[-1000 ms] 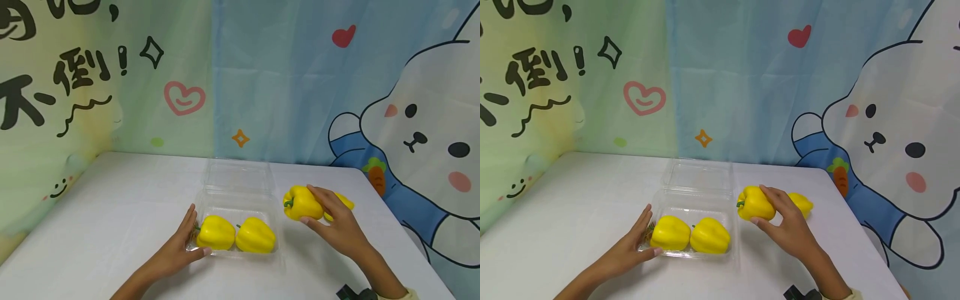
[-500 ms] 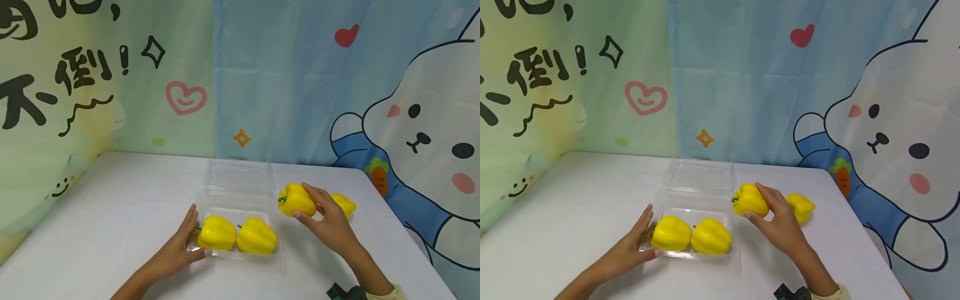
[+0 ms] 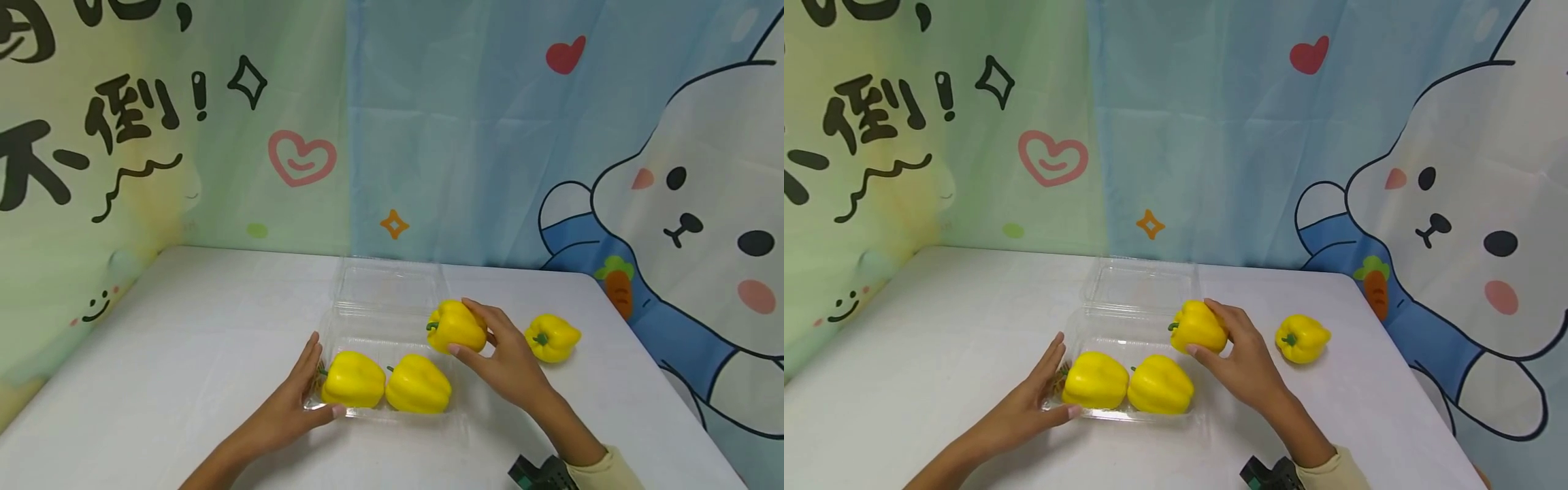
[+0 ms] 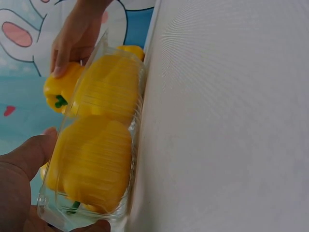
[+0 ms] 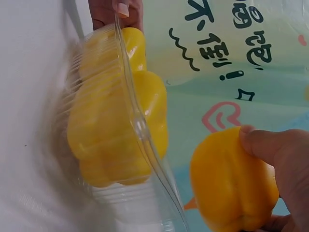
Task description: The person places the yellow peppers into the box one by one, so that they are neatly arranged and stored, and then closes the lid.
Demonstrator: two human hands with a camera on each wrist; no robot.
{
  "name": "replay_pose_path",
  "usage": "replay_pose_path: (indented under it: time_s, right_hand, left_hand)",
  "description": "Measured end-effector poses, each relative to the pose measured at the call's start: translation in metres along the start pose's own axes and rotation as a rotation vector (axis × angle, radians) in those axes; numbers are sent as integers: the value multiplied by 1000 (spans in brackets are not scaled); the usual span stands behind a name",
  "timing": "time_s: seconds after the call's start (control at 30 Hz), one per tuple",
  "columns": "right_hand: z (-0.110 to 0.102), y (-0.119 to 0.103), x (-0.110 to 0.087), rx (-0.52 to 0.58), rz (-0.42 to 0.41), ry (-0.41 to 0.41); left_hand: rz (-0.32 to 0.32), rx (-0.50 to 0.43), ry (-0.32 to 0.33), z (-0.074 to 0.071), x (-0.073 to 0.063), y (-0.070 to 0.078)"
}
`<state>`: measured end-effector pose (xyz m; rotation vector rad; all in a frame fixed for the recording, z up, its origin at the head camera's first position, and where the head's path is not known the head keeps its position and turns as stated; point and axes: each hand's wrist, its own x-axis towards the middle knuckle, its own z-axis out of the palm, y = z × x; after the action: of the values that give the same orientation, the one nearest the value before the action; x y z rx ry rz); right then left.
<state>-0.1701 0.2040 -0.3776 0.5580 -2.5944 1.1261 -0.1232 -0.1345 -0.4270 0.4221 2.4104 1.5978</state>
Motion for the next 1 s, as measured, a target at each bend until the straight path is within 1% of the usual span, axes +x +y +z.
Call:
replay_pose_path:
  time_s: [0.27, 0.57, 1.0]
  right_hand:
    - [5, 1, 3, 12, 25, -26]
    - [6, 4, 1, 49, 15, -79]
    - [18, 1, 8, 44, 51, -104]
  left_hand:
    - [15, 3, 2, 0, 0, 0]
    - [-16, 6, -4, -1, 1, -1]
    - [-41, 26, -1, 0, 1, -1]
